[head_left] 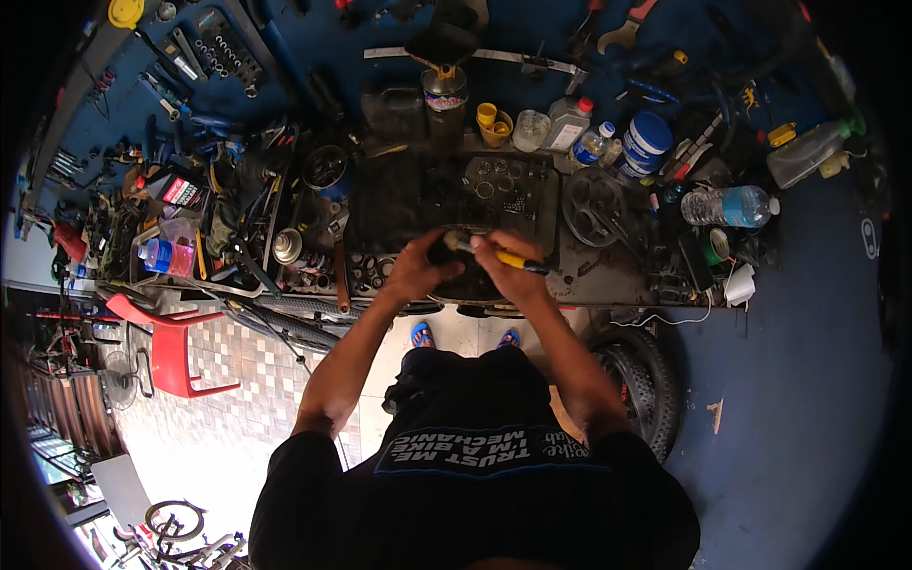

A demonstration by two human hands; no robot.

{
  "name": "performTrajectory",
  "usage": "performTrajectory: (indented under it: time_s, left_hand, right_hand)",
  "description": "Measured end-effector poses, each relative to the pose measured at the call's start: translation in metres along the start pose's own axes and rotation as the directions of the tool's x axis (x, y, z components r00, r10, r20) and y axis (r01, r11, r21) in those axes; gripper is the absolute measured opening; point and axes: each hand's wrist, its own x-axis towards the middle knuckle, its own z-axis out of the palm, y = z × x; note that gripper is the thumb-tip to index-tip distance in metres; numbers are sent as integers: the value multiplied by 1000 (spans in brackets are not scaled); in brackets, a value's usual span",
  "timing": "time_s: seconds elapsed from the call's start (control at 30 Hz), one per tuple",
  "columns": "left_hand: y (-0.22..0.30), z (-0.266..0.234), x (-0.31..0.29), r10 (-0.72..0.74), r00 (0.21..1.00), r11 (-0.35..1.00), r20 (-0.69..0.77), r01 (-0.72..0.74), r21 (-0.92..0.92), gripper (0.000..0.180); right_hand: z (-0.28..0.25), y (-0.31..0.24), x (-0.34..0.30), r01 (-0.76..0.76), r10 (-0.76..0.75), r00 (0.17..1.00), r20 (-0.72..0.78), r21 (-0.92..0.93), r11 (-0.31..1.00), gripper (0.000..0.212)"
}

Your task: The person scrubs a bicycle cassette with a brush in a tray of liquid, then sprays it with a hose and inspects it. The cassette is handled throughout the process and placed back on the workbench.

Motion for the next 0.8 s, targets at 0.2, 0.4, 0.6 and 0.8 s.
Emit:
performTrajectory:
  time_s: [0.2,0.4,0.6,0.8]
  left_hand:
    - [0,0,-4,47,999,997,3,-47,-61,67]
    - [10,0,-5,78,997,997,-10,-78,-18,69]
    - [11,1,-2,26,1000,995,-13,-25,94,70]
    - [11,3,-3,62,998,996,-12,-61,60,70]
  right_hand:
    - [-8,26,-6,-203,203,979,16,21,979,33]
    - [-12,18,4,-361,359,931,62,40,932,35]
    - [-4,-1,3,-228,224,973,62,56,972,31]
    - [-7,-1,2,-223,223,975,26,15,975,33]
